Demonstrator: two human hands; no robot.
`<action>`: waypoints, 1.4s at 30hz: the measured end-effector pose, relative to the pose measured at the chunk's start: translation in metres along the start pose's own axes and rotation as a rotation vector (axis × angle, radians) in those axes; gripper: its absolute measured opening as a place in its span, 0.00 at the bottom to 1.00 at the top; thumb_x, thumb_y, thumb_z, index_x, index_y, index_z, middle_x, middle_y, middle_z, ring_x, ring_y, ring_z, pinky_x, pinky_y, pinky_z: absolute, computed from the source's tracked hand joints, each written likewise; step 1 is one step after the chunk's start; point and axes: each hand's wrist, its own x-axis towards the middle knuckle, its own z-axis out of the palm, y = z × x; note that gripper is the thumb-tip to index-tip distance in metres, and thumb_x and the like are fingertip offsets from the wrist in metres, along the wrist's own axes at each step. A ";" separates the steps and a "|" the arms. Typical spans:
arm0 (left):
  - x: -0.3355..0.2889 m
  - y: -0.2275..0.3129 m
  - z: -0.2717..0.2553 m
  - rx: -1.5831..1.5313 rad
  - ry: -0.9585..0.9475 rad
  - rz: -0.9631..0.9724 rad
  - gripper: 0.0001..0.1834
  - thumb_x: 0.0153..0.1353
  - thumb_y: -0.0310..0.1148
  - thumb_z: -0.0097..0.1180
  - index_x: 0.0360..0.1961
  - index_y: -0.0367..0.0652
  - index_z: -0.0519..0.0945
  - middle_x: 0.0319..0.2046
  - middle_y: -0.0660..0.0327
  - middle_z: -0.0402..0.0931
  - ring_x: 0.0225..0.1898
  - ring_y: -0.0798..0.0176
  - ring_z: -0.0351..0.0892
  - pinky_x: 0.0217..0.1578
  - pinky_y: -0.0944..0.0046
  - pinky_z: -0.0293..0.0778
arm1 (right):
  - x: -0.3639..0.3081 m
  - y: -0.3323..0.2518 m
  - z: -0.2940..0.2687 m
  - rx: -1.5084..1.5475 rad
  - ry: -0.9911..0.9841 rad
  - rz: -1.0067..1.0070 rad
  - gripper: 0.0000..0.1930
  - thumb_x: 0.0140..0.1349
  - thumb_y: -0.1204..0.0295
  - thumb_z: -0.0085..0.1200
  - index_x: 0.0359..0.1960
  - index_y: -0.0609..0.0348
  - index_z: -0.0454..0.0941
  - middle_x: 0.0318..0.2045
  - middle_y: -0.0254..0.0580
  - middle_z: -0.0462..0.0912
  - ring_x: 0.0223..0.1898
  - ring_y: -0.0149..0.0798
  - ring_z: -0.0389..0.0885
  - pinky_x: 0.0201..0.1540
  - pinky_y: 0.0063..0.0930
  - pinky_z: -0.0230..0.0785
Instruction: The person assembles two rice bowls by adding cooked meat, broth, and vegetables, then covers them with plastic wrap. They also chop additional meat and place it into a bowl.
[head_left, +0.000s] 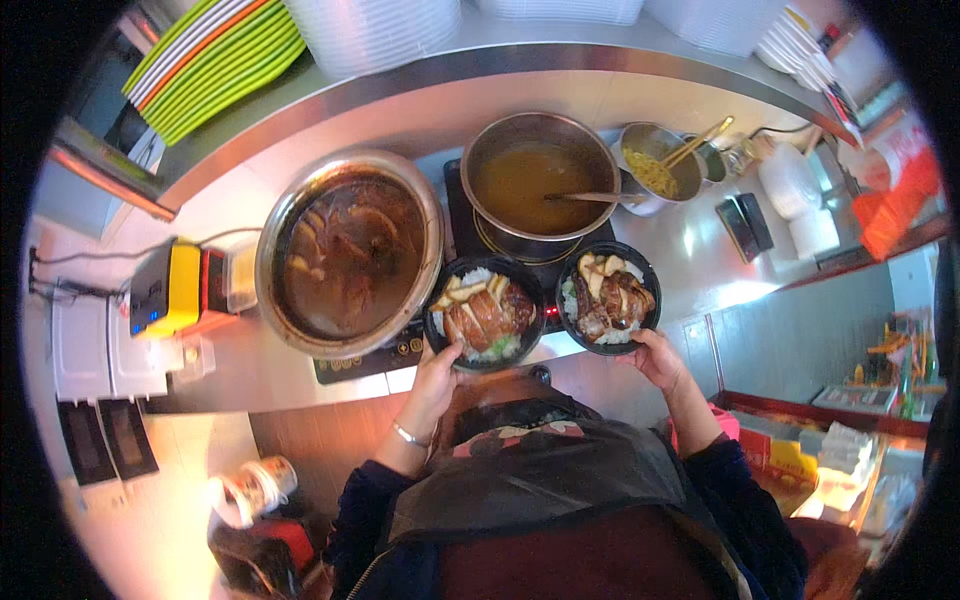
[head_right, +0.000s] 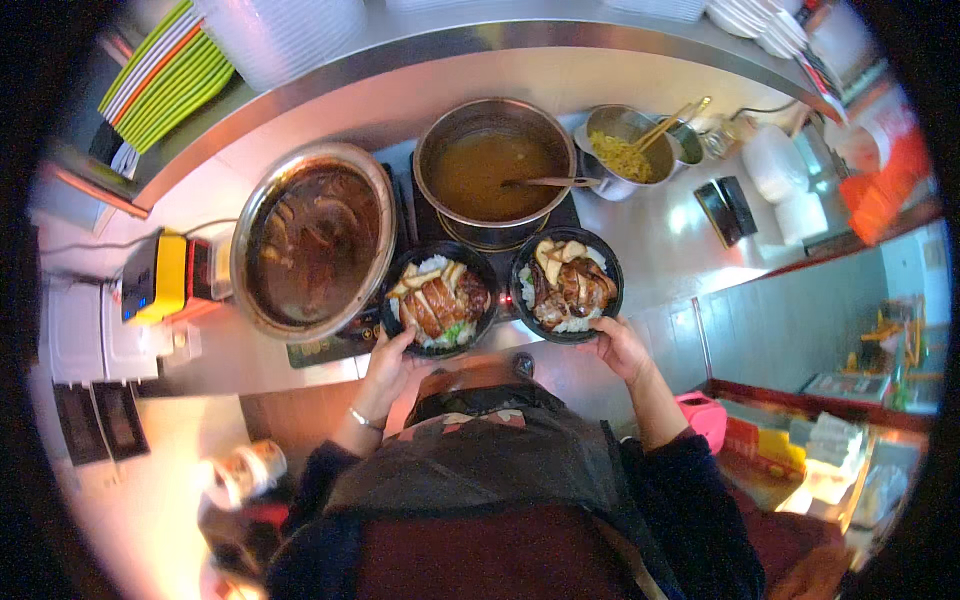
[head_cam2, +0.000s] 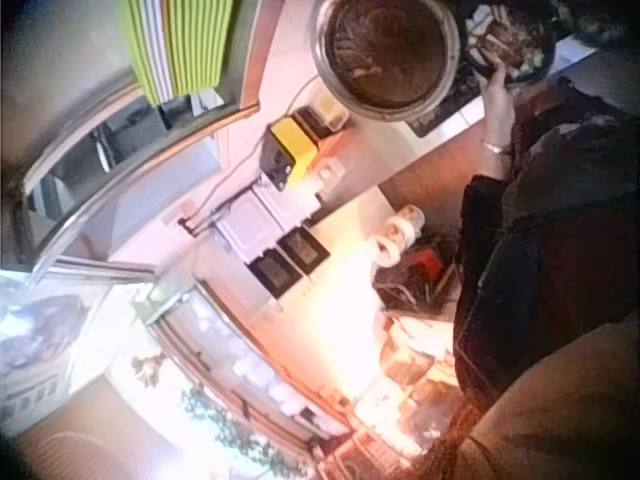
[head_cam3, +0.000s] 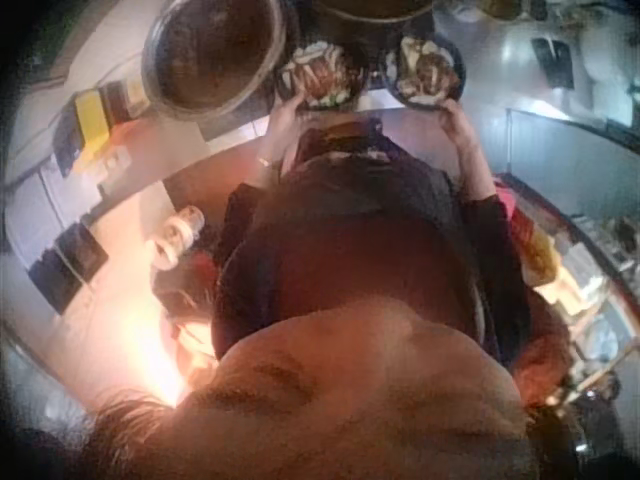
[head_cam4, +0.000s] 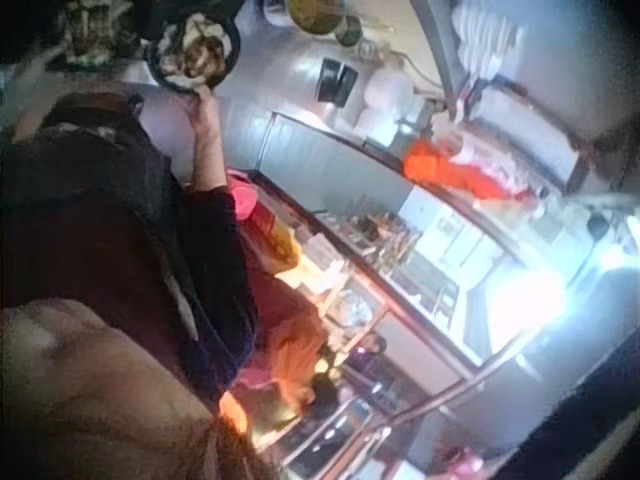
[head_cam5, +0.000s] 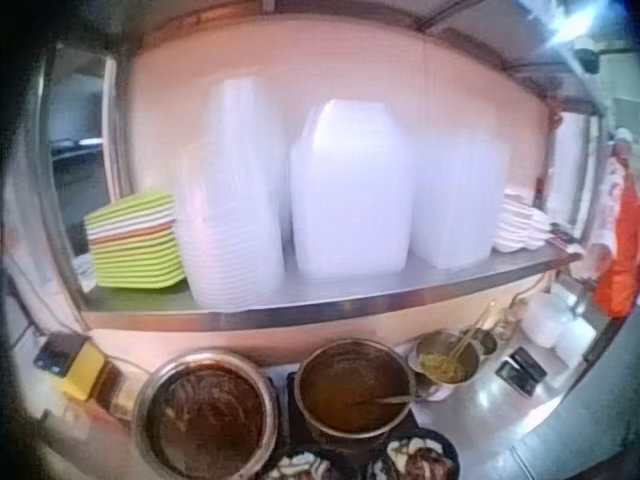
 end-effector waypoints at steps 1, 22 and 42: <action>0.004 -0.004 0.003 -0.070 -0.018 0.041 0.24 0.59 0.27 0.46 0.56 0.50 0.56 0.49 0.58 0.65 0.47 0.59 0.70 0.38 0.54 0.75 | 0.002 -0.005 -0.004 -0.038 -0.020 0.001 0.20 0.56 0.72 0.47 0.50 0.66 0.63 0.42 0.50 0.76 0.39 0.42 0.79 0.35 0.34 0.76; -0.056 -0.041 0.012 -0.204 0.017 0.094 0.31 0.61 0.35 0.46 0.63 0.49 0.49 0.57 0.59 0.57 0.45 0.58 0.71 0.44 0.58 0.69 | 0.102 -0.164 0.141 -0.534 0.059 -0.578 0.12 0.56 0.63 0.53 0.36 0.57 0.71 0.21 0.32 0.75 0.19 0.25 0.72 0.18 0.16 0.58; -0.042 -0.059 -0.021 -0.175 0.113 -0.048 0.16 0.61 0.31 0.43 0.50 0.46 0.65 0.39 0.61 0.72 0.36 0.64 0.74 0.39 0.63 0.71 | 0.013 -0.194 0.141 -0.665 0.171 -0.695 0.14 0.61 0.62 0.47 0.41 0.59 0.69 0.27 0.41 0.79 0.24 0.29 0.77 0.26 0.18 0.67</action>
